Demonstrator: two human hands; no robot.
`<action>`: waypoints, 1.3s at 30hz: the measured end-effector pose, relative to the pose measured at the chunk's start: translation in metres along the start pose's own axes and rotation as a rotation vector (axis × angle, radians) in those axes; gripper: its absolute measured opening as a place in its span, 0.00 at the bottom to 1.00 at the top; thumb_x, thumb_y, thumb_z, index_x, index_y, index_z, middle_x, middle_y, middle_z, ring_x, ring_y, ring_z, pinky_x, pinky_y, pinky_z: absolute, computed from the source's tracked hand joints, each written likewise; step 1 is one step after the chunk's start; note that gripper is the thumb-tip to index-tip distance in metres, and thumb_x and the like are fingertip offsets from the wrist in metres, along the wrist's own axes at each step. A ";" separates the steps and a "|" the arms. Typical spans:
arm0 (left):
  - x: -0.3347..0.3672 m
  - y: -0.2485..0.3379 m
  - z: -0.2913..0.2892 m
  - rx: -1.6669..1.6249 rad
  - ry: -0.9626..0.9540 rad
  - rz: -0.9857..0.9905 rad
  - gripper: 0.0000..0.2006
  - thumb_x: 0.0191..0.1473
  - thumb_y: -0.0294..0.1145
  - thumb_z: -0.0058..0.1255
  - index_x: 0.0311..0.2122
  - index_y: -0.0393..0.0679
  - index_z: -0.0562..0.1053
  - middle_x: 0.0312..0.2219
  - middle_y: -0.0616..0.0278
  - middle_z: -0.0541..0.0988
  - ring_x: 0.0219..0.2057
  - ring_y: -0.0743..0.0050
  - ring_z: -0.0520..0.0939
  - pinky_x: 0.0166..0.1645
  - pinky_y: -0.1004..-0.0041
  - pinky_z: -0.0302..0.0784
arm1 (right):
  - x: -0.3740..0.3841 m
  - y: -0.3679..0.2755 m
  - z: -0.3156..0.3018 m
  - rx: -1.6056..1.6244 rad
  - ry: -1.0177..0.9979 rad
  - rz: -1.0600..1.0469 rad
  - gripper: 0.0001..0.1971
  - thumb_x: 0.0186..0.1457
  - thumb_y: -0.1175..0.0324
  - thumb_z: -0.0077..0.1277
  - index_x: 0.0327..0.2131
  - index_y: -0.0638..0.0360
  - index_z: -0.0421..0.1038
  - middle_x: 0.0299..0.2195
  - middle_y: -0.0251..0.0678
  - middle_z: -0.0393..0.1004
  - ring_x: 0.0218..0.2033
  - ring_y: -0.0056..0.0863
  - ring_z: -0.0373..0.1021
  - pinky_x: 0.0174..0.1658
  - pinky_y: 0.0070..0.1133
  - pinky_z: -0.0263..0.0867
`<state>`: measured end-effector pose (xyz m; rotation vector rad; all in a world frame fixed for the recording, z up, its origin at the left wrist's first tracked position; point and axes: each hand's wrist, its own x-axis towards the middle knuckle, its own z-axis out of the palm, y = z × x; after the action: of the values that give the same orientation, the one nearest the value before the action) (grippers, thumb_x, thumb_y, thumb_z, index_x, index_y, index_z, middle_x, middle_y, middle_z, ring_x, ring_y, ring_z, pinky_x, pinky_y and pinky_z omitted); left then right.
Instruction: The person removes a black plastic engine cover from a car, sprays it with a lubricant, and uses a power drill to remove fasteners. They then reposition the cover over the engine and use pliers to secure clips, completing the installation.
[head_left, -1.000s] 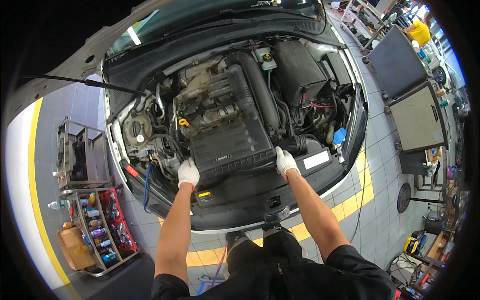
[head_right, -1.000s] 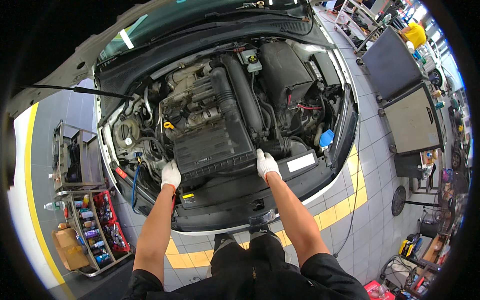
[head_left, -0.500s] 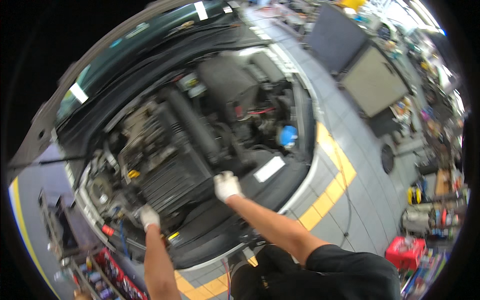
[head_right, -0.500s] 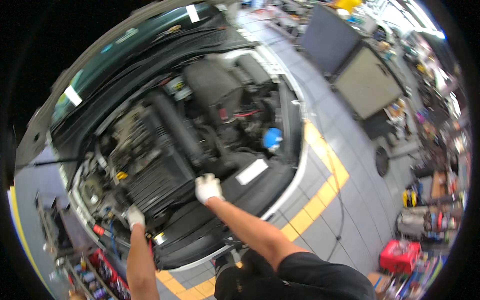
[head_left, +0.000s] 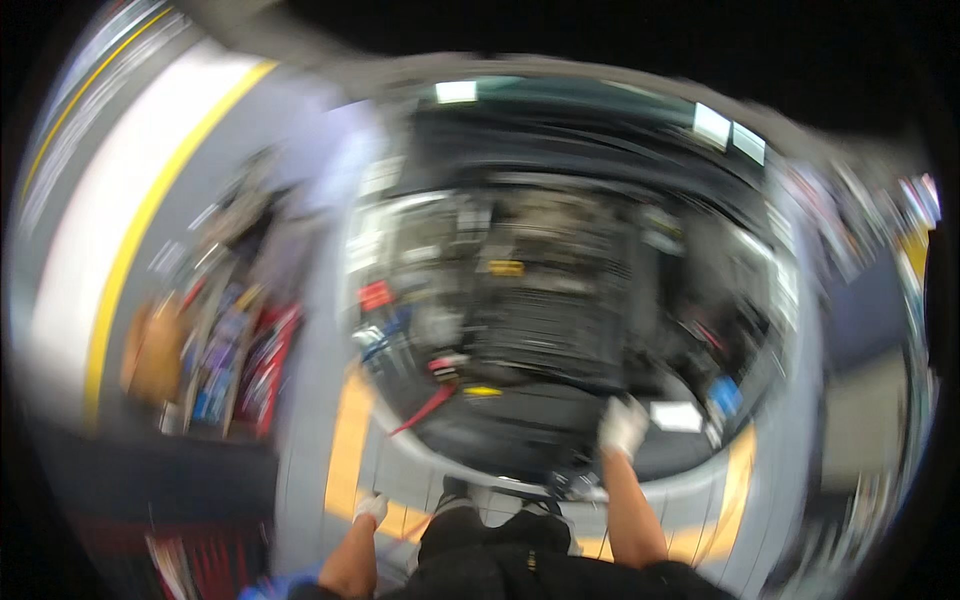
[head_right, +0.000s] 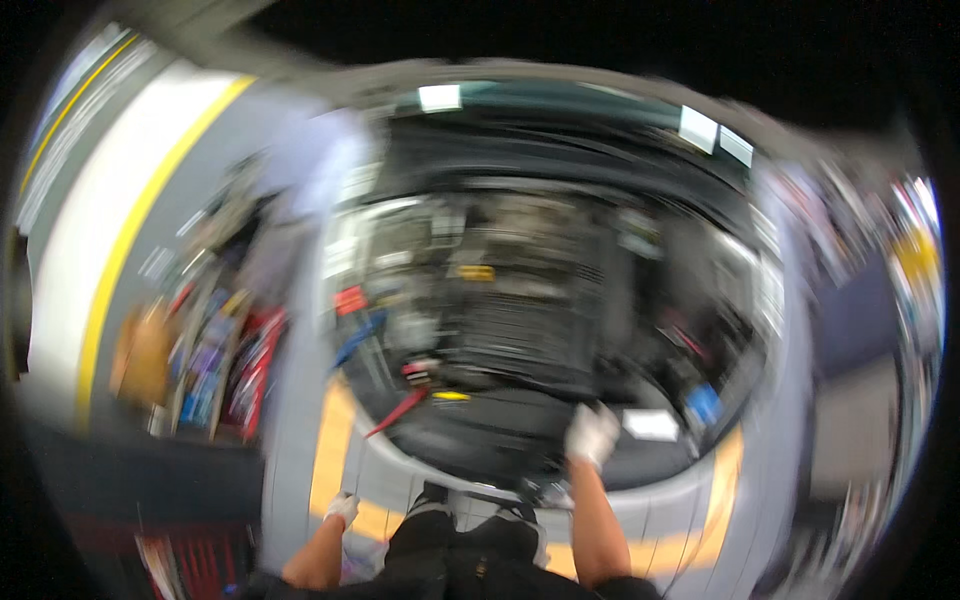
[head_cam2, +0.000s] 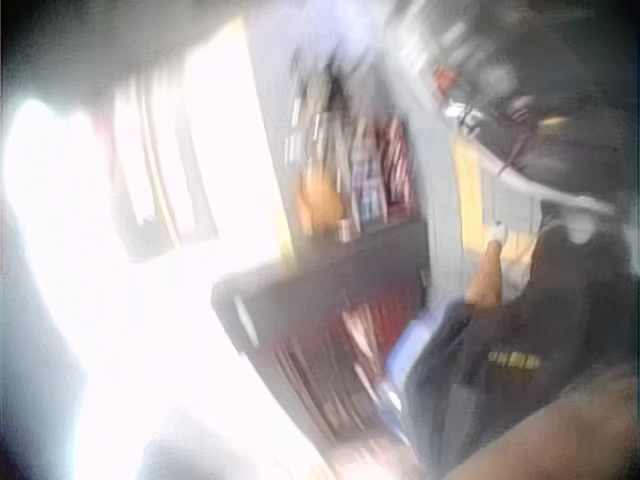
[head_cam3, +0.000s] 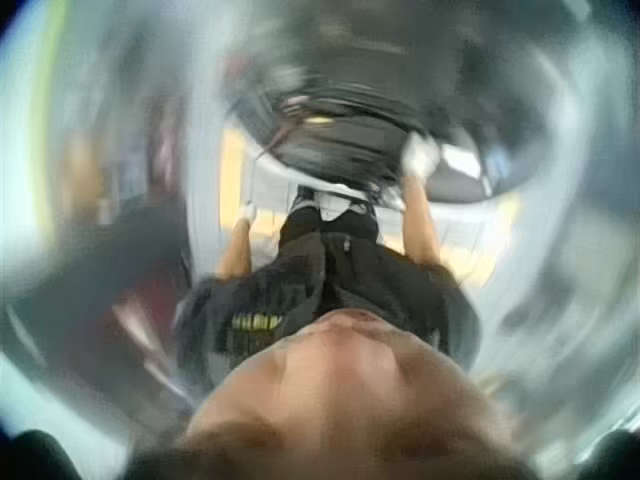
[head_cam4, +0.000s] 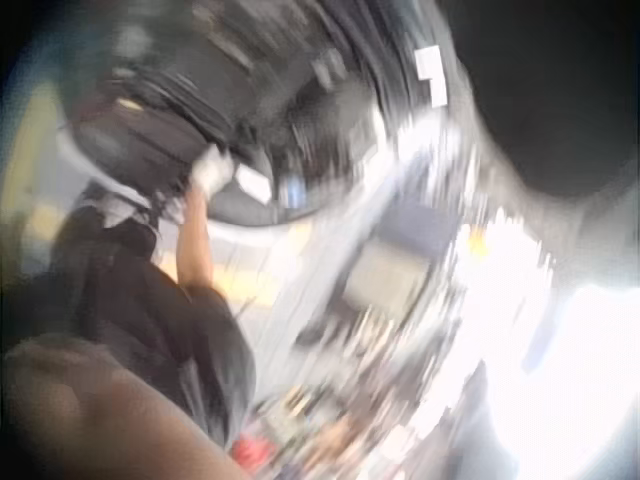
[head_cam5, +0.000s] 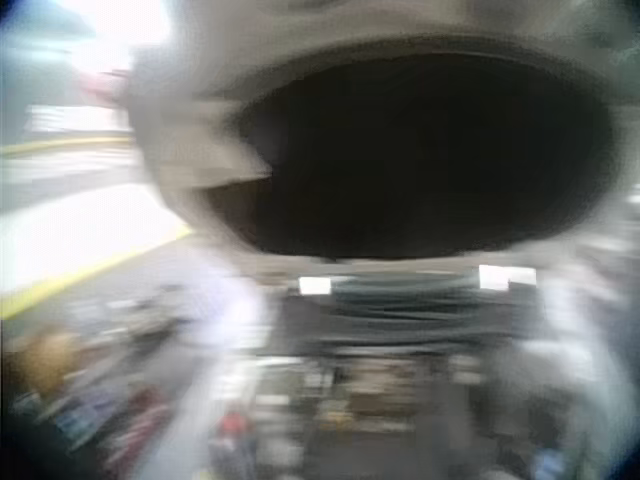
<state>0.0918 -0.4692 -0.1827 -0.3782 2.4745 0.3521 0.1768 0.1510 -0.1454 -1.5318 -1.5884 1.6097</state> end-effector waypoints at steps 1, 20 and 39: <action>-0.018 -0.055 0.011 -0.091 -0.089 -0.253 0.23 0.61 0.42 0.50 0.53 0.35 0.81 0.48 0.41 0.86 0.49 0.44 0.87 0.55 0.53 0.80 | -0.015 0.020 -0.004 0.241 -0.025 -0.044 0.22 0.67 0.65 0.56 0.61 0.62 0.74 0.38 0.32 0.80 0.34 0.22 0.72 0.38 0.25 0.72; 0.128 -0.387 -0.110 -1.012 0.017 -0.423 0.21 0.64 0.48 0.52 0.45 0.39 0.83 0.35 0.53 0.88 0.36 0.58 0.88 0.45 0.60 0.84 | -0.352 0.060 0.406 -0.795 -1.021 -0.101 0.25 0.67 0.65 0.57 0.64 0.63 0.69 0.48 0.43 0.82 0.34 0.28 0.80 0.33 0.27 0.75; 0.470 -0.358 -0.329 -1.210 -0.120 -0.648 0.18 0.65 0.44 0.55 0.50 0.40 0.81 0.32 0.51 0.87 0.30 0.58 0.88 0.34 0.58 0.84 | -0.343 -0.030 0.808 -1.128 -1.007 -0.235 0.31 0.62 0.51 0.61 0.61 0.64 0.77 0.54 0.53 0.84 0.56 0.45 0.81 0.61 0.32 0.74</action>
<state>-0.3223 -0.9968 -0.2663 -1.5026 1.6024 1.4771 -0.4268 -0.4866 -0.1841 -0.7141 -3.4655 1.4331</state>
